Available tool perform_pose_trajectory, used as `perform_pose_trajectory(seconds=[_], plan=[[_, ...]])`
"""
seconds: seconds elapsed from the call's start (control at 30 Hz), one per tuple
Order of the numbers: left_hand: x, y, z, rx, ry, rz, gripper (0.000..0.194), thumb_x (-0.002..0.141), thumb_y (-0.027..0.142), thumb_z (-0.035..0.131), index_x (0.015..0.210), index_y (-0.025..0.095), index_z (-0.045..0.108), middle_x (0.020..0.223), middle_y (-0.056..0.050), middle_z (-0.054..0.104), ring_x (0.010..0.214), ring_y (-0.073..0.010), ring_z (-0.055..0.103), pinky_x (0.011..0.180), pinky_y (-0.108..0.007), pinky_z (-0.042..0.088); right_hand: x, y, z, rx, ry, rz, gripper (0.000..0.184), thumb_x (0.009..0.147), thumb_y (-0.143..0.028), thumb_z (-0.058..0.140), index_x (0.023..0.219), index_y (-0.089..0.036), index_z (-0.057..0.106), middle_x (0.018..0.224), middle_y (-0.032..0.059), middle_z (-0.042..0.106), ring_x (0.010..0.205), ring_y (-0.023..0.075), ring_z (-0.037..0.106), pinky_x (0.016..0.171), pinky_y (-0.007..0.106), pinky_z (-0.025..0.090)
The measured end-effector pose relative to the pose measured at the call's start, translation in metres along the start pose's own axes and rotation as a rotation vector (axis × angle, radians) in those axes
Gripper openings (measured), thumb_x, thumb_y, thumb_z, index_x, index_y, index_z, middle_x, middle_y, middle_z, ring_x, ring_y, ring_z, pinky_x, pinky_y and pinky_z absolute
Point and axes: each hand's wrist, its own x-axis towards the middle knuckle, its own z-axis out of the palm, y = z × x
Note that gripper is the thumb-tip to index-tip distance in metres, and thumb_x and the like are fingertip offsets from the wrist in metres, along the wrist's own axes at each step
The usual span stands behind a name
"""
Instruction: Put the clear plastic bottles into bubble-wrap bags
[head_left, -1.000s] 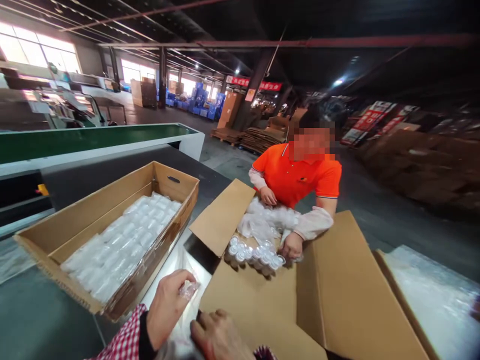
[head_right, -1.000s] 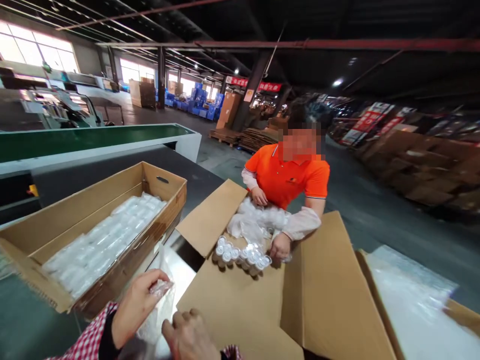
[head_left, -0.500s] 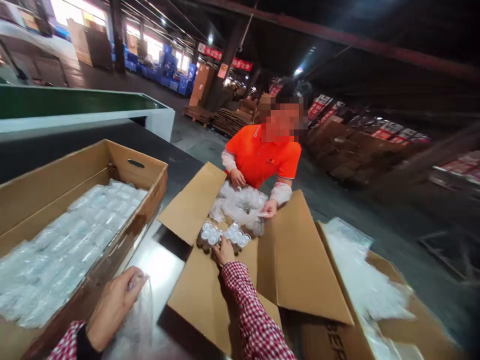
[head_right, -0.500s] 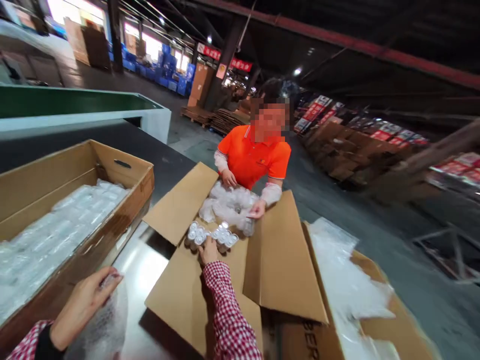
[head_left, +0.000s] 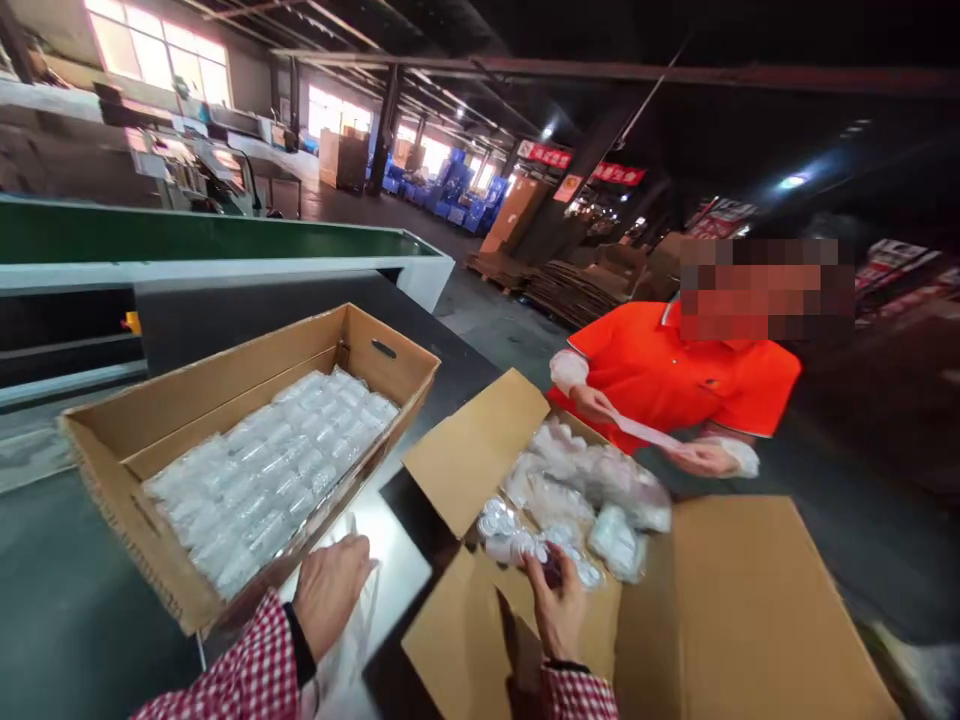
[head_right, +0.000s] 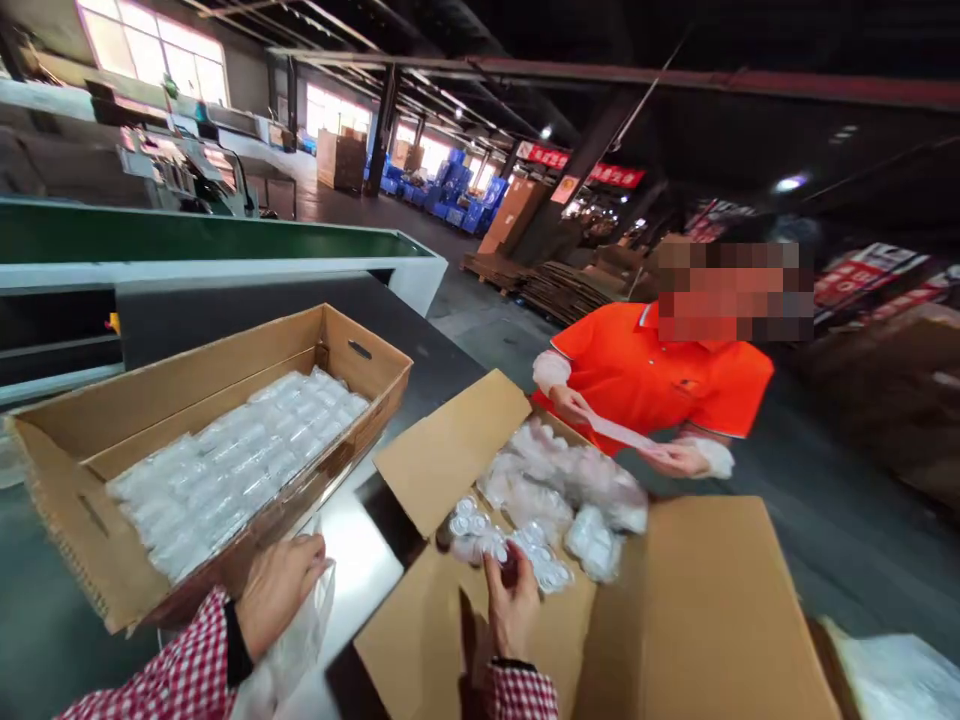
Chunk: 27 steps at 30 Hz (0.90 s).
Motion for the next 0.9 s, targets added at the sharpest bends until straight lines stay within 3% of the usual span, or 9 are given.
perform_pose_trajectory(seconds=[0.07,0.1,0.2,0.3,0.4,0.6,0.77,0.9], plan=[[0.001,0.004,-0.004,0.055,-0.032,-0.009,0.033,0.094,0.036,0.04,0.089,0.015,0.065,0.08,-0.012,0.067,0.081,-0.0293,0.065,0.069,-0.036,0.044,-0.032,-0.024,-0.019,0.128,0.001,-0.01,0.052,0.079,-0.049,0.048,0.118,-0.015,0.047,0.111,0.0151,0.061,0.096,0.0251,0.064,0.085,0.04,0.053],[0.001,0.007,-0.006,0.077,-0.044,-0.006,0.038,0.094,0.039,0.037,0.09,0.014,0.065,0.08,-0.015,0.067,0.083,-0.0311,0.064,0.069,-0.037,0.043,-0.051,-0.039,-0.027,0.315,-0.001,-0.031,0.051,0.08,-0.046,0.052,0.121,-0.016,0.046,0.117,0.016,0.058,0.102,0.0261,0.061,0.09,0.043,0.05],[0.002,0.014,-0.008,0.103,-0.07,0.029,0.044,0.094,0.042,0.034,0.089,0.012,0.066,0.085,-0.019,0.067,0.086,-0.0338,0.064,0.069,-0.038,0.042,-0.109,-0.082,-0.039,0.63,-0.062,-0.1,0.043,0.081,-0.037,0.061,0.119,-0.021,0.049,0.114,0.0126,0.06,0.103,0.0259,0.06,0.088,0.047,0.052],[-0.004,0.018,-0.011,0.072,-0.078,0.083,0.044,0.094,0.04,0.035,0.081,0.013,0.066,0.079,-0.019,0.068,0.081,-0.032,0.064,0.066,-0.035,0.04,-0.158,-0.106,-0.036,0.683,-0.201,-0.158,0.036,0.084,-0.029,0.06,0.117,-0.022,0.049,0.112,0.0106,0.062,0.1,0.0217,0.063,0.085,0.04,0.055],[-0.014,0.014,-0.014,-0.004,-0.054,0.124,0.042,0.093,0.036,0.036,0.074,0.014,0.065,0.074,-0.015,0.067,0.076,-0.0267,0.064,0.064,-0.031,0.037,-0.185,-0.107,-0.032,0.598,-0.246,-0.227,0.03,0.086,-0.026,0.058,0.114,-0.022,0.048,0.113,0.0106,0.061,0.1,0.0198,0.063,0.085,0.035,0.056],[-0.036,0.006,-0.017,-0.261,-0.062,0.212,0.044,0.092,0.039,0.037,0.057,0.017,0.052,0.048,-0.001,0.051,0.05,-0.0139,0.052,0.055,-0.025,0.032,-0.199,-0.096,-0.038,0.352,-0.327,-0.511,0.031,0.089,-0.019,0.053,0.118,-0.022,0.045,0.121,0.0098,0.059,0.113,0.0214,0.057,0.096,0.04,0.05],[-0.057,0.013,-0.017,-0.485,-0.116,0.262,0.046,0.089,0.045,0.037,0.055,0.017,0.047,0.044,0.002,0.043,0.042,-0.0114,0.045,0.046,-0.023,0.028,-0.214,-0.102,-0.031,0.048,-0.42,-0.802,0.026,0.091,-0.019,0.046,0.117,-0.017,0.049,0.118,0.0142,0.061,0.108,0.0236,0.06,0.089,0.039,0.053],[-0.073,0.021,-0.007,-0.629,-0.209,0.292,0.045,0.086,0.046,0.041,0.055,0.016,0.05,0.042,0.004,0.04,0.037,-0.0104,0.042,0.041,-0.021,0.027,-0.221,-0.115,-0.028,-0.348,-0.475,-0.78,0.019,0.089,-0.019,0.047,0.101,-0.016,0.062,0.101,0.0136,0.064,0.086,0.024,0.065,0.071,0.037,0.056]])
